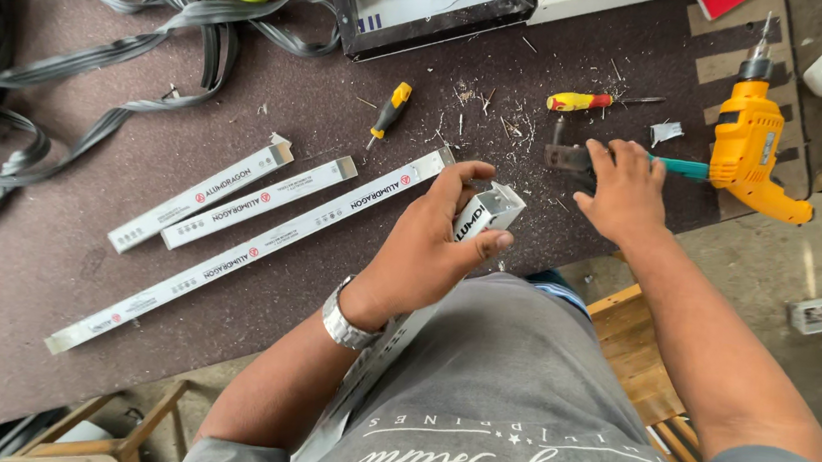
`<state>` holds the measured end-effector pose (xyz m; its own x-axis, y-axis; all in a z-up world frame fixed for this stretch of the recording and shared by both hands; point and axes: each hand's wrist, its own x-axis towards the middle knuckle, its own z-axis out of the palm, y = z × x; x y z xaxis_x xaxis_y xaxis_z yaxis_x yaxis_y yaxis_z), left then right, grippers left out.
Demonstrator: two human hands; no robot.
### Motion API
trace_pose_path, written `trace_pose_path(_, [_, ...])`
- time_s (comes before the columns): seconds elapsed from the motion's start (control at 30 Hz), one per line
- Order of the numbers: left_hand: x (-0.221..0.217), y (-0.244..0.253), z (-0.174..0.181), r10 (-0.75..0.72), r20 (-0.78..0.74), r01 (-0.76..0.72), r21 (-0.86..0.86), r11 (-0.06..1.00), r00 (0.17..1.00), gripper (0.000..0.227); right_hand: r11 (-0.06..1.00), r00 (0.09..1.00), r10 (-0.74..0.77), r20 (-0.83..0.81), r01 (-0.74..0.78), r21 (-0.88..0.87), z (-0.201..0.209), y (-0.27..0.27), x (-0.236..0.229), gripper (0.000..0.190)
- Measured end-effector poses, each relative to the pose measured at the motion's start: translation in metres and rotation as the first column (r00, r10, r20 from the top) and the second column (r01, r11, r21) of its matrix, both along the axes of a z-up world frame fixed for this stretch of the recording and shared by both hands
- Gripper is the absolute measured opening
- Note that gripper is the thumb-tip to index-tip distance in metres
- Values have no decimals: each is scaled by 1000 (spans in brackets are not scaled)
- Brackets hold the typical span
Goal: The person assembles metal frame components on a workbench. They use a power drill to create holes in the aluminum profiles, insert screws, and secure the pieces together using a staple gun. The process involves handling multiple metal bars and fastening them into a structured assembly.
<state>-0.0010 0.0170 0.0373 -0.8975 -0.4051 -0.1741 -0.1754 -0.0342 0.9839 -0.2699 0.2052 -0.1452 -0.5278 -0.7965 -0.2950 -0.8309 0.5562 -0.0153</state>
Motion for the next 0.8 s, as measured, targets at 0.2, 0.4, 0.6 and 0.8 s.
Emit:
trace_pose_path(0.2, [-20, 21, 35, 2, 121, 39, -337, 941, 993, 51, 996, 999, 30, 38, -27, -86, -40, 26, 1, 94])
trace_pose_path(0.4, [-48, 51, 53, 53, 14, -37, -546, 837, 999, 53, 980, 991, 47, 127, -22, -196, -38, 33, -11, 89])
trace_pose_path(0.6, [-72, 85, 64, 109, -76, -131, -706, 696, 991, 60, 961, 970, 121, 212, -61, -271, -32, 38, -35, 78])
trace_pose_path(0.8, [-91, 116, 72, 191, -83, -185, -770, 611, 978, 65, 949, 945, 231, 231, -166, -269, -31, 40, -59, 80])
